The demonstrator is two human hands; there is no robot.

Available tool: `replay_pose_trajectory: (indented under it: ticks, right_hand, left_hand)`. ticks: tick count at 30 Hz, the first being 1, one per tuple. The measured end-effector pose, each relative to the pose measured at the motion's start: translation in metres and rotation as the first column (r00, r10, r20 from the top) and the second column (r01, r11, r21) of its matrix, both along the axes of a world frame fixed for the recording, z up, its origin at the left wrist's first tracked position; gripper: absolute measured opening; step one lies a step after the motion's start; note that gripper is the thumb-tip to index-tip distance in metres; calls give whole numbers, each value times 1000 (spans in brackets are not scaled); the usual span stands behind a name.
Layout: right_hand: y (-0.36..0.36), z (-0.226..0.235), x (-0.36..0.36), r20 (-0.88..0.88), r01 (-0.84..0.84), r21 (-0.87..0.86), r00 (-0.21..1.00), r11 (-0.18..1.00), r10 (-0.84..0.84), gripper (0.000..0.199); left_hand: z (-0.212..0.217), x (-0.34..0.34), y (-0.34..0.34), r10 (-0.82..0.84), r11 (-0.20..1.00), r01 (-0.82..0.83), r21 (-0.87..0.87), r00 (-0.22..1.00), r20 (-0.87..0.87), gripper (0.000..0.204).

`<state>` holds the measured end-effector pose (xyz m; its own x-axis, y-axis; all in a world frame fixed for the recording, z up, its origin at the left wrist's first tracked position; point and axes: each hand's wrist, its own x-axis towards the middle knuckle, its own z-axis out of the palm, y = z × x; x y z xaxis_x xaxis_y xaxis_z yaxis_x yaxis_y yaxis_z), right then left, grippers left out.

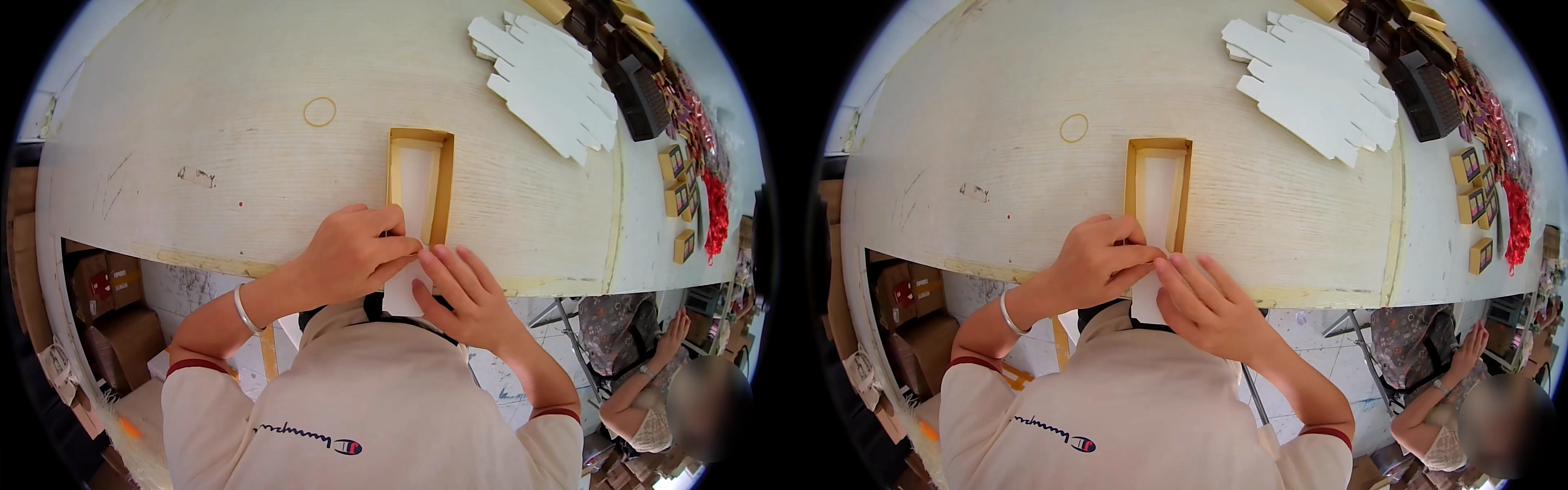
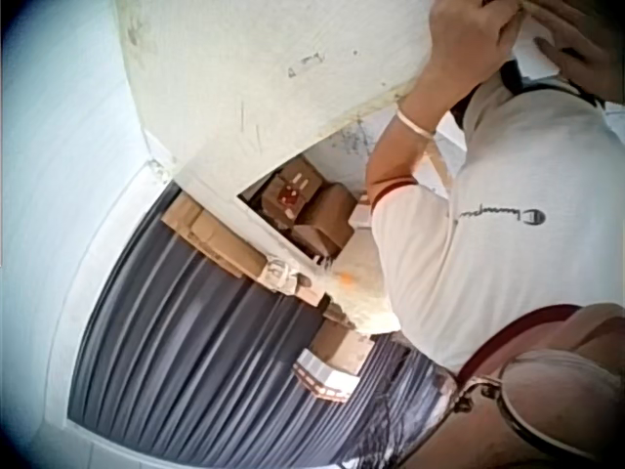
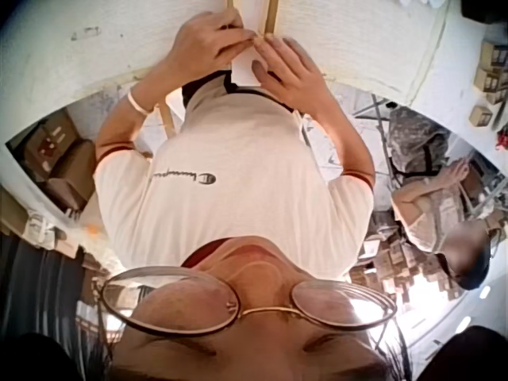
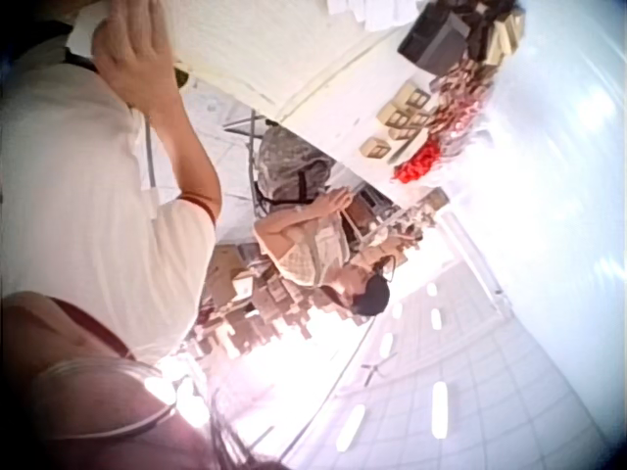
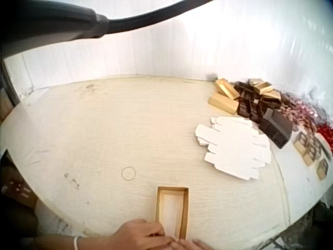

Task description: The person folds flat cardboard pieces into small rectangular boxes by hand. They repeatedly pick up a flat piece, fold the sides up, tuck the flaps, and place the finished box on the table.

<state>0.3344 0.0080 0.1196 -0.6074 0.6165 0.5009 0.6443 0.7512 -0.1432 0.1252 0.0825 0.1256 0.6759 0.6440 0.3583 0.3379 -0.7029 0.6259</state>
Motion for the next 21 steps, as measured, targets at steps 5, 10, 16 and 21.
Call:
replay_pose_trajectory:
  ticks: [5,10,16,21]
  right_hand:
    - [26,11,-10,-389,-158,-249,920,956,50,21]
    - [38,13,-22,-518,-182,-351,855,919,-28,28]
    - [46,10,-36,-625,-99,-411,754,906,-201,27]
    - [49,3,-40,-643,-82,-507,700,858,-313,26]
  left_hand:
    - [6,-10,2,-40,993,41,-111,999,9,21]
    - [21,-29,13,-53,829,156,-538,978,202,21]
    - [2,-28,12,-55,953,78,-293,995,86,21]
    - [7,-22,16,21,908,11,-420,997,69,20]
